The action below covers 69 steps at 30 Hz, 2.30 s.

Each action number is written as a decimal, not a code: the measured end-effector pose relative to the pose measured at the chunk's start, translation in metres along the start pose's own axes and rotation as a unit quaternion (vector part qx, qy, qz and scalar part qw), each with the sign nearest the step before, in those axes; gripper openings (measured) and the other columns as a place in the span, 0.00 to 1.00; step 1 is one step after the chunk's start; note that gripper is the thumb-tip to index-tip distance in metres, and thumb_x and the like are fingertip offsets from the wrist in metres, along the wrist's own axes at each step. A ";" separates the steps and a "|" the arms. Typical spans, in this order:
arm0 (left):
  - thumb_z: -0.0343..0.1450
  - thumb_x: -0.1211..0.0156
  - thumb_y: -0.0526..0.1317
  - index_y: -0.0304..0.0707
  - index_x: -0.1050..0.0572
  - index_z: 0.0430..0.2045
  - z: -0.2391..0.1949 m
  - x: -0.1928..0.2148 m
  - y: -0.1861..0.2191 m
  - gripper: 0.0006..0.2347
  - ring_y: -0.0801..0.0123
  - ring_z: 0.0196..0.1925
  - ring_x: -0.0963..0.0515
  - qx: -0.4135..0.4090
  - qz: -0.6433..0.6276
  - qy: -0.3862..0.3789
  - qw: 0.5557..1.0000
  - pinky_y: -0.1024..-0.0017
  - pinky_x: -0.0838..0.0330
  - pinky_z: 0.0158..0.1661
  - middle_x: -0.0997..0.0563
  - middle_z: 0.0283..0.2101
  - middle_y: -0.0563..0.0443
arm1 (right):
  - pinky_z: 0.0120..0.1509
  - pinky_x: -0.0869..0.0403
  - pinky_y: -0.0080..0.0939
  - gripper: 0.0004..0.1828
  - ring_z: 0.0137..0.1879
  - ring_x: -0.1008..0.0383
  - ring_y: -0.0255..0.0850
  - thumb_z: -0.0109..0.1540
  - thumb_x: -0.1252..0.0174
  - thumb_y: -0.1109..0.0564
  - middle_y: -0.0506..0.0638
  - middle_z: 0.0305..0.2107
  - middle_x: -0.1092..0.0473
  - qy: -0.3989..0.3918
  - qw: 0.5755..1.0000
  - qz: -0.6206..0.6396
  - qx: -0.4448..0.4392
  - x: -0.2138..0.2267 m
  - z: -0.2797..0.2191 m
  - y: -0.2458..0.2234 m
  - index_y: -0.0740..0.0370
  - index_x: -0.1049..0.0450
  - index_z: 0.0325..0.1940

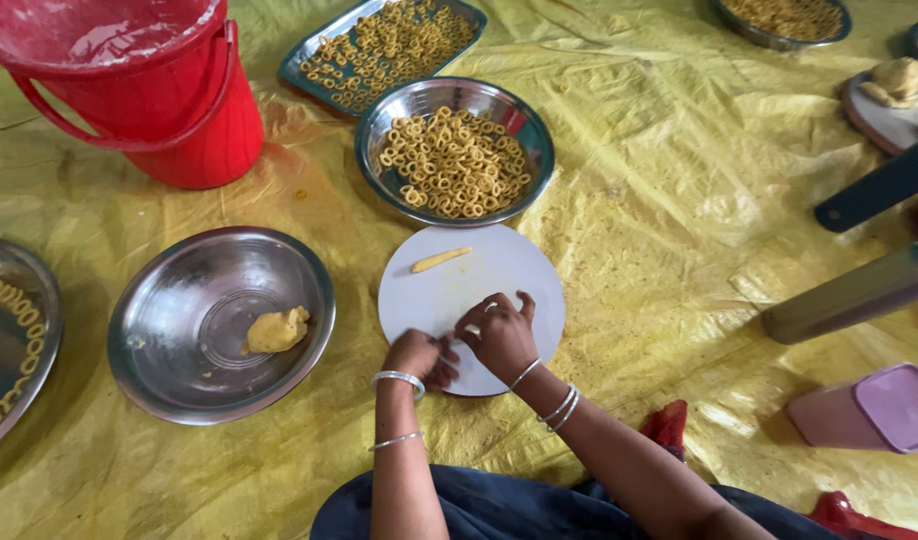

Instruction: The person rolls small pieces of dough into thin strips on a white board, then joins the ends to form rings. The finished rings are placed into a nearby metal bowl. The process is repeated continuously with multiple dough pieces.

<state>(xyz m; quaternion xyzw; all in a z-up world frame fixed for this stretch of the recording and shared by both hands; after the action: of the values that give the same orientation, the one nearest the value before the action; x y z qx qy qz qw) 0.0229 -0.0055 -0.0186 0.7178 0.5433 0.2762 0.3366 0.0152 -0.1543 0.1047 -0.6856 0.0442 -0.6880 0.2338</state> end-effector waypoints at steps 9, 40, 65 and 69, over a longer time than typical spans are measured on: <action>0.75 0.50 0.44 0.33 0.20 0.37 0.012 -0.056 0.028 0.13 0.61 0.34 0.12 -0.096 -0.319 -0.025 0.942 0.66 0.17 0.32 0.14 0.36 0.42 | 0.45 0.25 0.31 0.10 0.39 0.21 0.31 0.57 0.30 0.61 0.50 0.34 0.18 0.143 0.859 0.471 -0.140 -0.024 0.010 0.078 0.65 0.18 0.41; 0.69 0.35 0.34 0.29 0.18 0.40 -0.013 -0.044 0.047 0.09 0.71 0.26 0.14 -0.186 -0.092 0.152 0.966 0.76 0.18 0.26 0.13 0.29 0.45 | 0.45 0.24 0.45 0.03 0.37 0.21 0.47 0.59 0.34 0.56 0.48 0.31 0.20 0.174 0.981 0.083 0.037 -0.004 -0.023 0.050 0.54 0.16 0.36; 0.66 0.35 0.32 0.37 0.45 0.70 -0.026 -0.025 0.041 0.35 0.60 0.32 0.13 -0.069 -0.128 -0.051 0.988 0.68 0.17 0.29 0.15 0.36 0.39 | 0.52 0.24 0.46 0.06 0.44 0.22 0.47 0.58 0.35 0.61 0.47 0.34 0.20 0.043 0.974 0.175 0.134 0.006 -0.019 0.050 0.56 0.18 0.38; 0.66 0.35 0.30 0.36 0.42 0.69 -0.028 -0.026 0.041 0.33 0.60 0.32 0.13 -0.059 -0.104 -0.051 0.991 0.69 0.17 0.29 0.15 0.37 0.40 | 0.52 0.27 0.50 0.03 0.44 0.23 0.49 0.58 0.36 0.59 0.47 0.34 0.21 0.059 0.976 0.124 0.166 0.004 -0.023 0.049 0.56 0.20 0.36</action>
<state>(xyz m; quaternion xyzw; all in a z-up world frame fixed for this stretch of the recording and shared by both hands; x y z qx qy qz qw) 0.0186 -0.0327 0.0300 0.6493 0.5797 0.2344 0.4329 0.0060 -0.2055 0.0884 -0.5845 0.0283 -0.6907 0.4249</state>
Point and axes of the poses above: each hand's wrist, its own z-axis towards the middle knuckle, its own x-axis out of the back of the hand, y = z × x, the point moved 3 cm from there along z, towards the middle knuckle
